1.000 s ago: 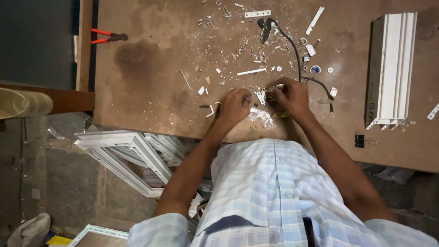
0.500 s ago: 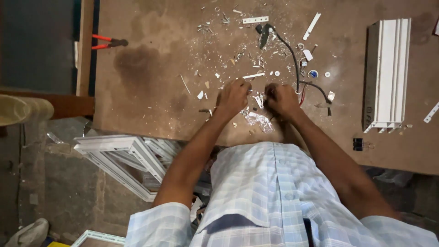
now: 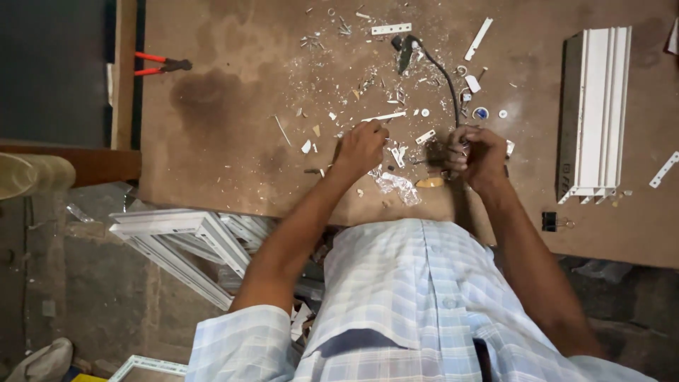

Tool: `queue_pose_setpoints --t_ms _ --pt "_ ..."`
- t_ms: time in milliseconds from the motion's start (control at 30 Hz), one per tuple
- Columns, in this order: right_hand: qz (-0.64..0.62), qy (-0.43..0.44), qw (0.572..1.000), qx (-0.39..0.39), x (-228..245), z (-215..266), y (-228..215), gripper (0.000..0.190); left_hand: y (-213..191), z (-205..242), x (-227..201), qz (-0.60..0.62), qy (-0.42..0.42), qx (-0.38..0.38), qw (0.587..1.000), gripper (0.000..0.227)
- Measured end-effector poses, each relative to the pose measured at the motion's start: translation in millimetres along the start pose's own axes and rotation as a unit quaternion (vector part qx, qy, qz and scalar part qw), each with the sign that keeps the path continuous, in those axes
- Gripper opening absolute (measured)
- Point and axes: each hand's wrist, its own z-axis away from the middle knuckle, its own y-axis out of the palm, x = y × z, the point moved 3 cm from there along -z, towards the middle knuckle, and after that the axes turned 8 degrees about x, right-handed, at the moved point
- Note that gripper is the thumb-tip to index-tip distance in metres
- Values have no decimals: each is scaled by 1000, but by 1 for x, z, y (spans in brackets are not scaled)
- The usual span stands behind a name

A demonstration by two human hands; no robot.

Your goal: The person sorts small metal screws from a mixed pile of debris on a workbench. They repeatedly pick up screws with one hand and transfer them to the other hand, accumulating a small pile while leaving other debris behind.

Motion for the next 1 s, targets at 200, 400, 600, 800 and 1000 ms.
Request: queue_pose_setpoints --t_ms 200,400,600,800,1000 --pt "574 -29 807 -136 -7 -25 32 33 0 6 1 -51 15 -13 999 13" --pt "724 -95 683 -9 -25 -51 55 23 -16 19 -12 27 2 -100 995 14" --pt "785 -117 608 31 -32 -52 55 34 -35 33 -36 172 -95 -152 969 13" --pt "784 -132 604 62 -38 -51 50 33 -49 49 -53 228 -73 -159 958 15" --pt "433 8 895 -107 -52 -49 34 12 -58 58 -63 248 -79 -160 952 16"
